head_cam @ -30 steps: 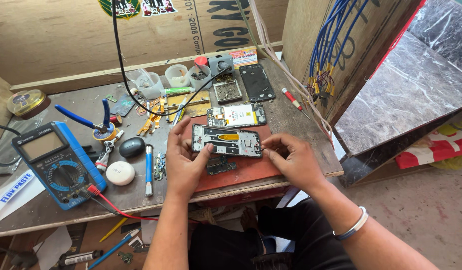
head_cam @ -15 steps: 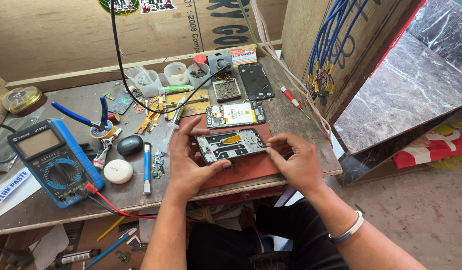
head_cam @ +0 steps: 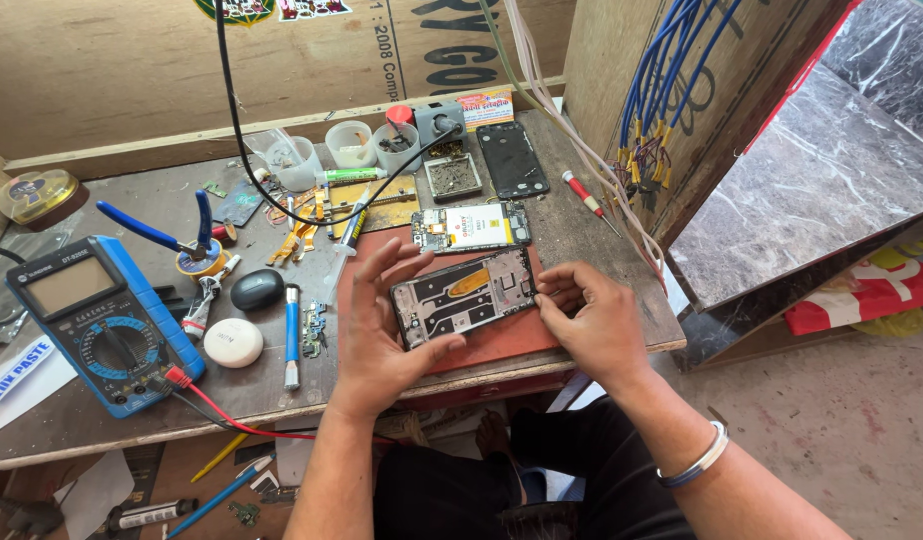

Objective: The person works at a cluttered repair bench on a disassembled smartphone. They hold and turn the phone frame, peel and reposition a yellow flex cable and small components inside the chassis, and handle a small circuit board beside the frame while a multimeter sits connected nearby.

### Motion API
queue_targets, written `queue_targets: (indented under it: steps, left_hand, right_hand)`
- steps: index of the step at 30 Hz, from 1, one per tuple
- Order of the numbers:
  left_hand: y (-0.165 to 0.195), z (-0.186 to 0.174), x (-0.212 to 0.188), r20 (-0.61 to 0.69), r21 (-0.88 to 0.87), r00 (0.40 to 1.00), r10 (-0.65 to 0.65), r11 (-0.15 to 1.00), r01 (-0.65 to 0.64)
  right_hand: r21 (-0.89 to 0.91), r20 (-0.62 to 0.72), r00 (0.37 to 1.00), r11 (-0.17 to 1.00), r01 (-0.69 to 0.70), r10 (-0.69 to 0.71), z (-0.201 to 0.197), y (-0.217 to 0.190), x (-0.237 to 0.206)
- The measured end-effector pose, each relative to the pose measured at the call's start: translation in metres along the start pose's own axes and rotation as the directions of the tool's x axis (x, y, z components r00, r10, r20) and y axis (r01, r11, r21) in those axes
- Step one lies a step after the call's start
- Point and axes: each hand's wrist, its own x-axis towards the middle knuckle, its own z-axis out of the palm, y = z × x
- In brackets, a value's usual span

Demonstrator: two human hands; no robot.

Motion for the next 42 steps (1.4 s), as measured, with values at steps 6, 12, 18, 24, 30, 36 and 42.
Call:
queue_targets:
  steps: [6, 12, 18, 24, 30, 36, 42]
  left_hand:
    - [0.008, 0.0, 0.001, 0.195, 0.137, 0.979, 0.055, 0.987, -0.083]
    - [0.013, 0.002, -0.002, 0.272, 0.185, 0.955, 0.12, 0.967, -0.174]
    - [0.023, -0.001, -0.001, 0.329, 0.265, 0.943, 0.048, 0.954, -0.141]
    - [0.04, -0.008, -0.004, 0.456, 0.438, 0.887, -0.066, 0.885, -0.159]
    - [0.041, -0.001, -0.01, 0.411, 0.473, 0.911, -0.018, 0.859, -0.196]
    - [0.022, 0.025, -0.015, 0.216, 0.39, 0.961, 0.171, 0.887, -0.246]
    - [-0.003, 0.053, -0.017, 0.009, 0.412, 0.962, 0.272, 0.876, -0.251]
  right_hand:
    - [-0.012, 0.022, 0.999, 0.999, -0.048, 0.048, 0.0, 0.003, 0.003]
    - [0.027, 0.027, 0.995, 0.994, -0.102, 0.101, -0.001, 0.006, 0.006]
    - [0.019, 0.031, 0.993, 0.994, -0.111, 0.11, -0.002, 0.006, 0.008]
    - [-0.02, 0.031, 0.987, 0.988, -0.154, 0.155, -0.002, 0.005, 0.009]
    - [0.025, 0.036, 0.993, 0.994, -0.11, 0.109, -0.002, 0.005, 0.009]
    - [0.073, 0.039, 0.996, 0.994, -0.078, 0.076, -0.002, 0.006, 0.008]
    - [0.067, 0.053, 0.995, 0.994, -0.092, 0.088, -0.002, 0.006, 0.007]
